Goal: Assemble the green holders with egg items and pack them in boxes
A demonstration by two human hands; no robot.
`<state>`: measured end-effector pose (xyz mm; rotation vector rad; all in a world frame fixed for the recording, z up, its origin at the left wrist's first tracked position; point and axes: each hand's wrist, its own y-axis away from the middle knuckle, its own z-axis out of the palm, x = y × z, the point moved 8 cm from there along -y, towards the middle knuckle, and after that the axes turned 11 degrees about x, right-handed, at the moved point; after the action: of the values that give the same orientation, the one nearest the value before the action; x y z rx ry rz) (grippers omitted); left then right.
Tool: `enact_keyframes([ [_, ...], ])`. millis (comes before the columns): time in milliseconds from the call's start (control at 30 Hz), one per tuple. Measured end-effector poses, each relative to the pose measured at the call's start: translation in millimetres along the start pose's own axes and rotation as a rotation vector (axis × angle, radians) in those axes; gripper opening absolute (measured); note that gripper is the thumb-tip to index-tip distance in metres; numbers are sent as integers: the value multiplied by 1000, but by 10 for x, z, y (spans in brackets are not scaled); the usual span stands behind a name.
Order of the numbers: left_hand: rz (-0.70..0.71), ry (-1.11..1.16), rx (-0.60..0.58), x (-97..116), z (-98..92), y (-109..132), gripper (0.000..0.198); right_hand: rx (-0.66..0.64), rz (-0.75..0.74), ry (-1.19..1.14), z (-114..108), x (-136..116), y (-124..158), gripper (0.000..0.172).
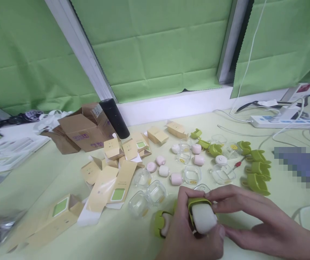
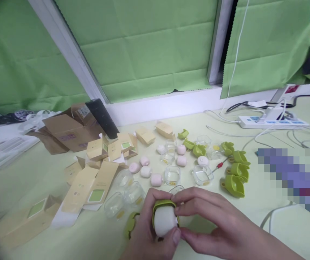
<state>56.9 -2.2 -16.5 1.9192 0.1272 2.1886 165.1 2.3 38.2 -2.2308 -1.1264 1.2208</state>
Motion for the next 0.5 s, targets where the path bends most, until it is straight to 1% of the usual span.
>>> enact_keyframes([
  [100, 27, -68, 7, 18, 17, 26, 39, 8, -80, 39, 39, -57, 25, 30],
  [200, 83, -83, -28, -6, 60, 45, 36, 79, -139, 83, 62, -113, 68, 29],
  [333, 82, 12, -39, -32, 120, 69, 36, 177, -131, 129, 67, -129, 153, 24],
  [400, 54, 52, -32, -5, 145, 78, 36, 195, -116, 139, 71, -127, 186, 24],
  [500, 16, 25, -19, 55, 154, 76, 33, 195, -106, 98, 76, -127, 196, 30],
])
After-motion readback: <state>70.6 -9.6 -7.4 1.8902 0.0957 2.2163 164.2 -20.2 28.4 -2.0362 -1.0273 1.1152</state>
